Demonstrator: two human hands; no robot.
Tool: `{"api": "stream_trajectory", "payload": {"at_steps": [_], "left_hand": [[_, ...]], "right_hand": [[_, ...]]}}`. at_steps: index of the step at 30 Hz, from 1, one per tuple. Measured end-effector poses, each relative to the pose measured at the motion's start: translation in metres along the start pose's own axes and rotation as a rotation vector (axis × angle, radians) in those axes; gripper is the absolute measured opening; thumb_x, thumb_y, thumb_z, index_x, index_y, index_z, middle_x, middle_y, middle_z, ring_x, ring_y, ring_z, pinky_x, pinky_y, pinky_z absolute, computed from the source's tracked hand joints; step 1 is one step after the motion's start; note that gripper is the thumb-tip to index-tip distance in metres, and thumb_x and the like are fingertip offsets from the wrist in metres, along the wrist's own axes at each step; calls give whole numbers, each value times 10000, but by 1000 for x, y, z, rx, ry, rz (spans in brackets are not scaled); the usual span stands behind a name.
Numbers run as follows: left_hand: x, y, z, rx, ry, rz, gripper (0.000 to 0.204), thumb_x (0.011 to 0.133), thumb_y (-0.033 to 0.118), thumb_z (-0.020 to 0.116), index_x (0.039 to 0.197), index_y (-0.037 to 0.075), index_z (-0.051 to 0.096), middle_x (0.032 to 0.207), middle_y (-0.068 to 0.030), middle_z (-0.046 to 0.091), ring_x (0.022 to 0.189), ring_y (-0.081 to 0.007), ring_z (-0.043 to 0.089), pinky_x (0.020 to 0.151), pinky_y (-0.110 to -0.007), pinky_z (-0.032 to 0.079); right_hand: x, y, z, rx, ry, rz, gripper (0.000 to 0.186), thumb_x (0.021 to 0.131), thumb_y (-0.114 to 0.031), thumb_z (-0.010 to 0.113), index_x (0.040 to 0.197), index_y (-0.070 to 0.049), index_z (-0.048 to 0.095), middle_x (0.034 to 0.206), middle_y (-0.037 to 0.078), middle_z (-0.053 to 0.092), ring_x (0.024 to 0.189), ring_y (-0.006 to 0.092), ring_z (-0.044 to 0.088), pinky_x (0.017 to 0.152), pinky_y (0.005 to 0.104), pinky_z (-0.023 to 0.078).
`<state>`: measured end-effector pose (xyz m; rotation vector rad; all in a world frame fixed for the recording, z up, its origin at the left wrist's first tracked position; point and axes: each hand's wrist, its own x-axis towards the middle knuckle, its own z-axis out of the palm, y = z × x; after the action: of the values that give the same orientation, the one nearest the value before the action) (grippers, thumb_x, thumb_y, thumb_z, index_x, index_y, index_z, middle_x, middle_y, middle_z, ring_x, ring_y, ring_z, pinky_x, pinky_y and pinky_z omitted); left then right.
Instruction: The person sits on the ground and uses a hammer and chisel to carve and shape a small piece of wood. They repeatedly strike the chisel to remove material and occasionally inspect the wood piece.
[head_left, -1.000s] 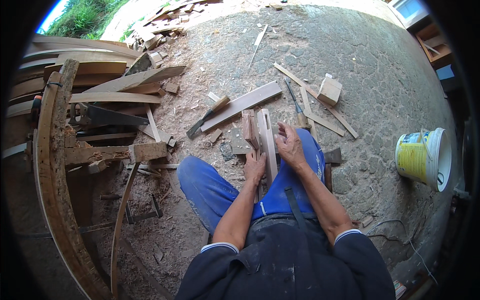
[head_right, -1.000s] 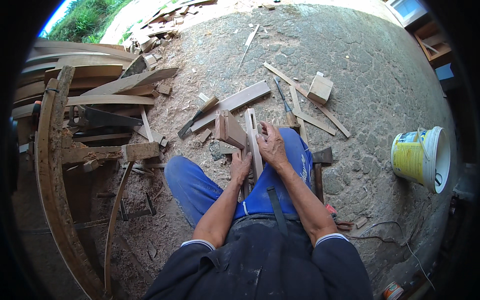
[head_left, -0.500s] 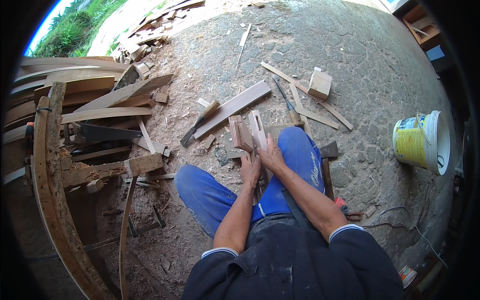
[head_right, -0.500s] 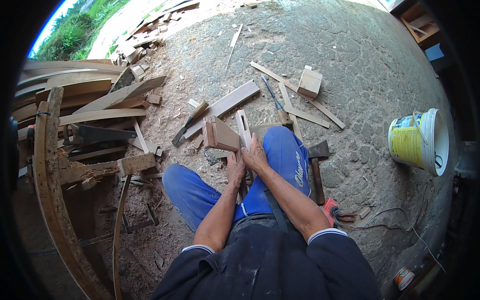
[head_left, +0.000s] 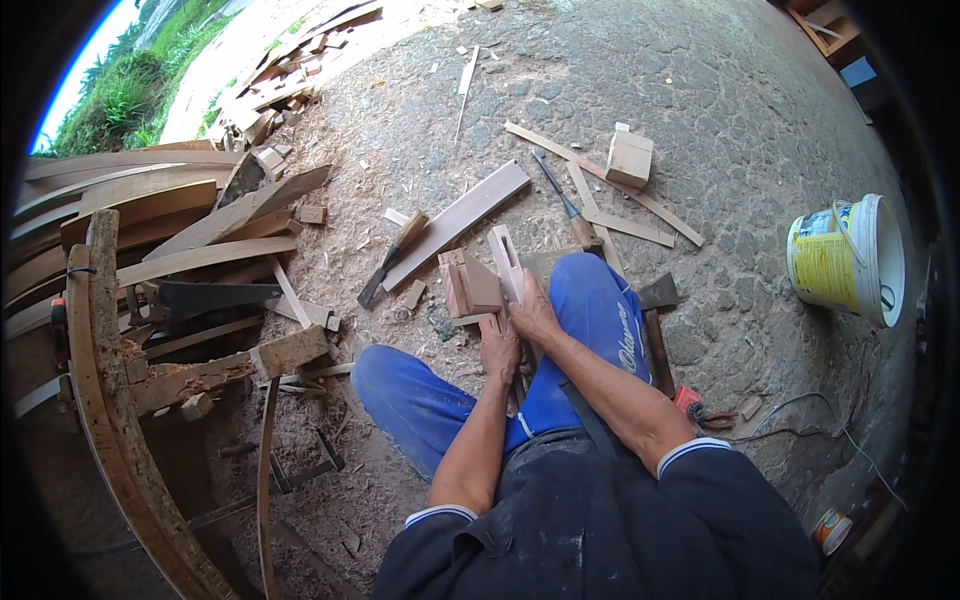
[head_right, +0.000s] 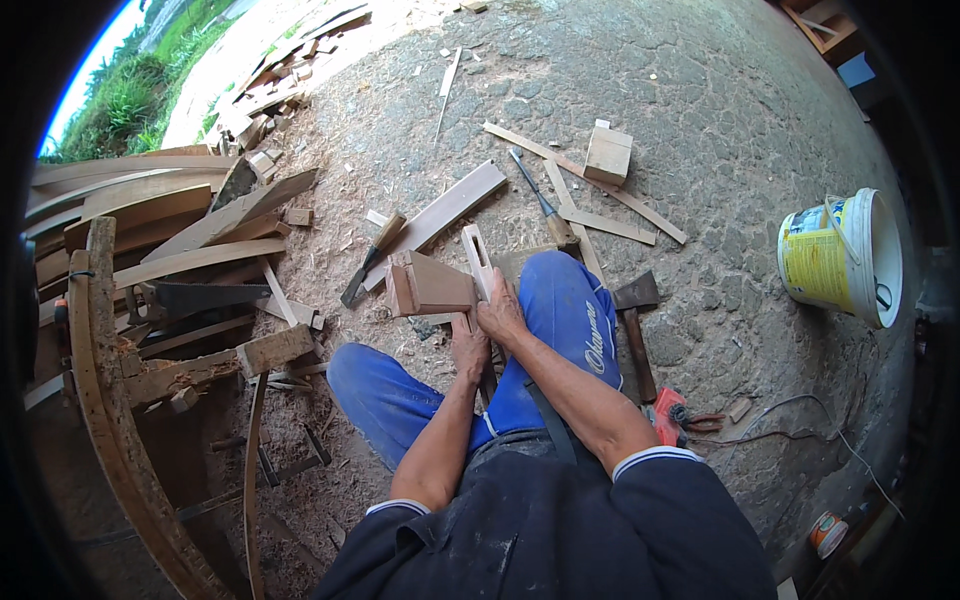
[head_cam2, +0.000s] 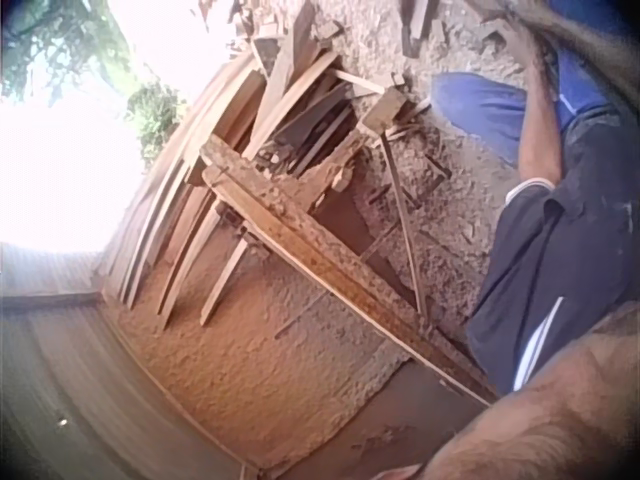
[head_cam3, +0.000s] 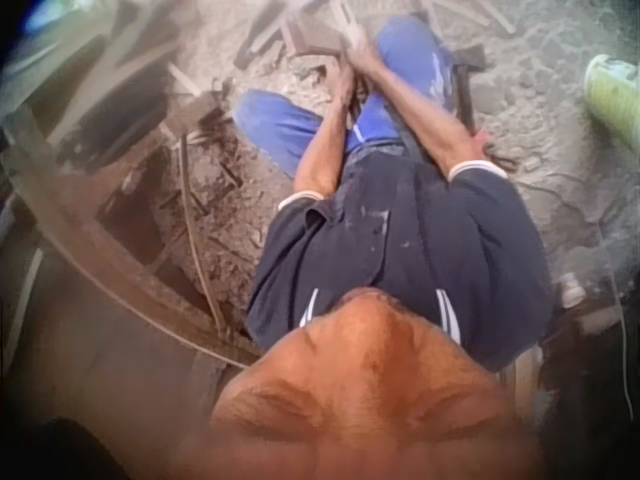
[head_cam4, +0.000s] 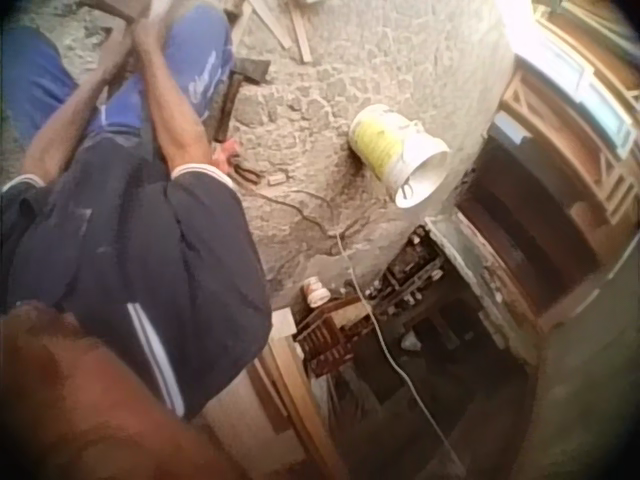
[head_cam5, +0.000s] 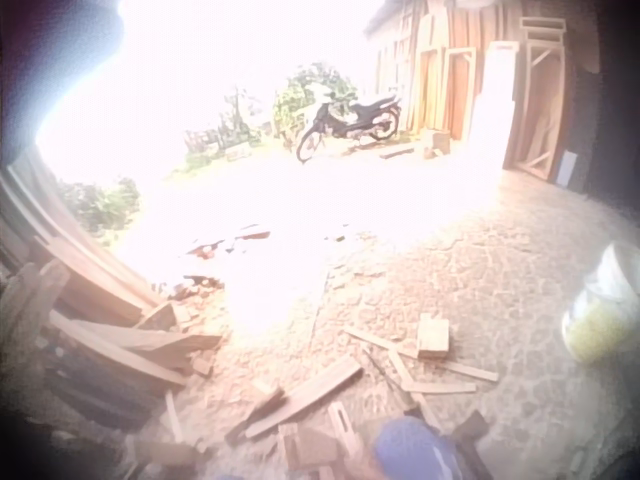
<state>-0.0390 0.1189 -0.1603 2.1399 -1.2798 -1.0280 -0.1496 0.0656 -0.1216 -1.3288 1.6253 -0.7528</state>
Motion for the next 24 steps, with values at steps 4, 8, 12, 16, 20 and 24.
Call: {"api": "stream_trajectory", "payload": {"at_steps": [4, 8, 12, 16, 20, 24], "left_hand": [[-3, 2, -1, 63, -2, -12, 533, 946, 439, 620, 1353, 127, 474, 1190, -303, 668, 1072, -527, 642, 916, -594, 505], [-10, 14, -7, 62, 0, -140, 529, 926, 419, 626, 1344, 130, 482, 1100, -318, 691, 1047, -525, 656, 913, -590, 509], [-12, 31, -15, 74, -34, -274, 512, 917, 391, 641, 1326, 119, 497, 1111, -302, 700, 1047, -502, 673, 926, -567, 516], [-12, 35, -17, 152, -72, -282, 497, 929, 366, 627, 1322, 94, 491, 1089, -304, 703, 1057, -494, 674, 934, -567, 514], [-12, 30, -15, 129, -67, -268, 484, 932, 354, 628, 1289, 64, 474, 1065, -292, 708, 1047, -498, 673, 934, -579, 505], [-17, 24, -14, 32, -26, -175, 498, 926, 382, 611, 1325, 118, 474, 1070, -296, 696, 998, -526, 666, 887, -601, 520]], "right_hand": [[3, -63, -32, 579, -3, -183, 645, 988, -254, 591, 1528, 17, 367, 1446, 264, 521, 1346, 347, 537, 1145, 439, 410], [23, -135, -63, 519, -217, -476, 676, 1049, -573, 432, 1372, 6, 563, 1205, 186, 687, 1193, 260, 638, 1067, 378, 457], [40, -160, -55, 476, -431, -449, 785, 1033, -655, 316, 839, 5, 693, 710, 106, 650, 677, 192, 628, 679, 319, 502], [39, -160, -46, 596, -384, -392, 639, 1021, -510, 394, 640, -27, 567, 565, 61, 533, 518, 156, 502, 533, 304, 407], [37, -182, -53, 633, -281, -371, 589, 1010, -461, 429, 609, -42, 533, 553, 67, 507, 515, 172, 498, 527, 307, 401], [31, -185, -55, 588, -488, -479, 522, 979, -363, 475, 592, -26, 570, 562, 63, 544, 528, 148, 483, 552, 322, 381]]}}
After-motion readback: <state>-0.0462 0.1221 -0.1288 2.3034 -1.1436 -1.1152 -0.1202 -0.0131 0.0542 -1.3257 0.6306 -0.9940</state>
